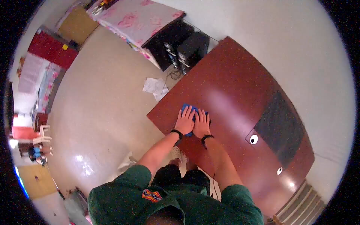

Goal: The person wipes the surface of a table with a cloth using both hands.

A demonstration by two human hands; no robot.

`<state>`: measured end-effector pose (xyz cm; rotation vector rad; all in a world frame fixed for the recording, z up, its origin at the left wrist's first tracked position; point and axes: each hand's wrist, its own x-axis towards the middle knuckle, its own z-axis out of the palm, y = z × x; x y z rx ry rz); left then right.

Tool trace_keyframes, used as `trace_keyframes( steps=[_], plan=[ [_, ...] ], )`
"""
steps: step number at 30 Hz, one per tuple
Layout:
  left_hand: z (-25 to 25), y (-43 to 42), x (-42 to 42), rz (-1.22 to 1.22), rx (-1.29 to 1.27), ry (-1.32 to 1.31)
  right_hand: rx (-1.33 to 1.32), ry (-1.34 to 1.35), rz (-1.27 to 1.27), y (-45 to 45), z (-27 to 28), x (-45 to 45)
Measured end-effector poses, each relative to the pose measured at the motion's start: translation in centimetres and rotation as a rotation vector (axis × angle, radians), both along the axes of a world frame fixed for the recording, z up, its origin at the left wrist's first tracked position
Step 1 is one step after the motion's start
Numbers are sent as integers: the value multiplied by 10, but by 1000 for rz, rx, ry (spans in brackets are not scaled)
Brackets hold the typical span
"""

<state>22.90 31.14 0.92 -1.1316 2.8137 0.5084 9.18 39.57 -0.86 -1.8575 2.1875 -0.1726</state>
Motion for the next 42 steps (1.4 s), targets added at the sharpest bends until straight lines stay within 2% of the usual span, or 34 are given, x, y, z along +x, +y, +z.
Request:
trace_keyframes(
  steps=[3,5,7,9,11,13,15,17,20,24,27,28,31,36,39,42],
  plan=[
    [16,36,45,63,131,24,-92,-114,-60,32,1,49],
    [28,55,78,91,203,50,21,-70,-159,44,4,88],
    [4,71,104,120,141,40,67,-112,-112,50,19,112],
    [6,77,124,163,102,11,118,-129,-87,46,16,131],
    [14,74,142,337,141,129,-21,-216,-32,32,13,145],
    [50,67,166,495,254,244,72,-317,24,10,45,157],
    [56,60,200,495,143,388,86,-615,-37,-12,96,181],
    [75,48,232,517,171,521,40,-575,-3,-32,103,200],
    [115,39,289,570,232,684,-68,-752,91,-47,131,232],
    [147,17,361,603,411,888,-16,-798,197,-77,196,291],
    [152,7,405,528,468,913,-4,-874,288,-87,211,331],
    [164,4,419,503,414,944,11,-915,299,-93,221,345],
    [212,-2,470,537,543,1014,65,-1045,341,-110,256,400],
    [237,-10,530,670,352,1210,100,-1334,516,-146,284,473],
    [254,-13,556,758,341,1303,-36,-1335,751,-170,293,503],
    [260,-22,578,845,358,1405,33,-1330,788,-189,309,525]
  ],
)
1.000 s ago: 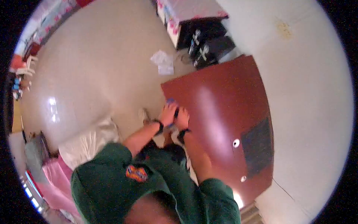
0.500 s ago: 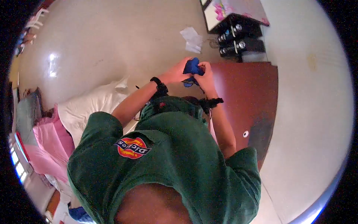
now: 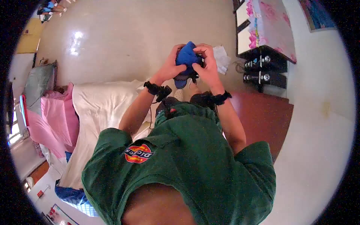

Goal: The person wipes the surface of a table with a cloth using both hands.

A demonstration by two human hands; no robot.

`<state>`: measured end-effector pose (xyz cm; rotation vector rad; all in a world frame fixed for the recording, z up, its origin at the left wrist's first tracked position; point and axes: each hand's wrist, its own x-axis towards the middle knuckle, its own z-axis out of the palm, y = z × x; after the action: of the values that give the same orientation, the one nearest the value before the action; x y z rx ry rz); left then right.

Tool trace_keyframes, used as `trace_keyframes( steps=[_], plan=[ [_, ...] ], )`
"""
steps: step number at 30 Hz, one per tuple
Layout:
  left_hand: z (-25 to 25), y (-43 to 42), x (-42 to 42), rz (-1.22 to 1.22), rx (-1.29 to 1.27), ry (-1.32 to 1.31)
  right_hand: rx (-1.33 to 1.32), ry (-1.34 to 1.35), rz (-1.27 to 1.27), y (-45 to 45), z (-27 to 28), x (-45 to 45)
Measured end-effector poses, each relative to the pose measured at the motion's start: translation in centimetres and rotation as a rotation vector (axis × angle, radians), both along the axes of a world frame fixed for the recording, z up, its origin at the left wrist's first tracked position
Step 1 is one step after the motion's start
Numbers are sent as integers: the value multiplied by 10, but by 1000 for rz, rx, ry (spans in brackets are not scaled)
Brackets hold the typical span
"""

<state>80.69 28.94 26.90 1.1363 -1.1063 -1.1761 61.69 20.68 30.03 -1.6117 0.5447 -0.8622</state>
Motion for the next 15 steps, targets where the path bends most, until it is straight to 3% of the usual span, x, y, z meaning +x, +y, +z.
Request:
trace_keyframes(
  steps=[6,9,15],
  plan=[
    [23,-52,38,147,-15,-35,-185,99,-153,-59,11,34],
    [35,-101,42,165,-6,20,274,41,-27,-110,0,35],
    [43,-211,35,160,8,-28,246,37,-12,-219,12,25]
  ],
)
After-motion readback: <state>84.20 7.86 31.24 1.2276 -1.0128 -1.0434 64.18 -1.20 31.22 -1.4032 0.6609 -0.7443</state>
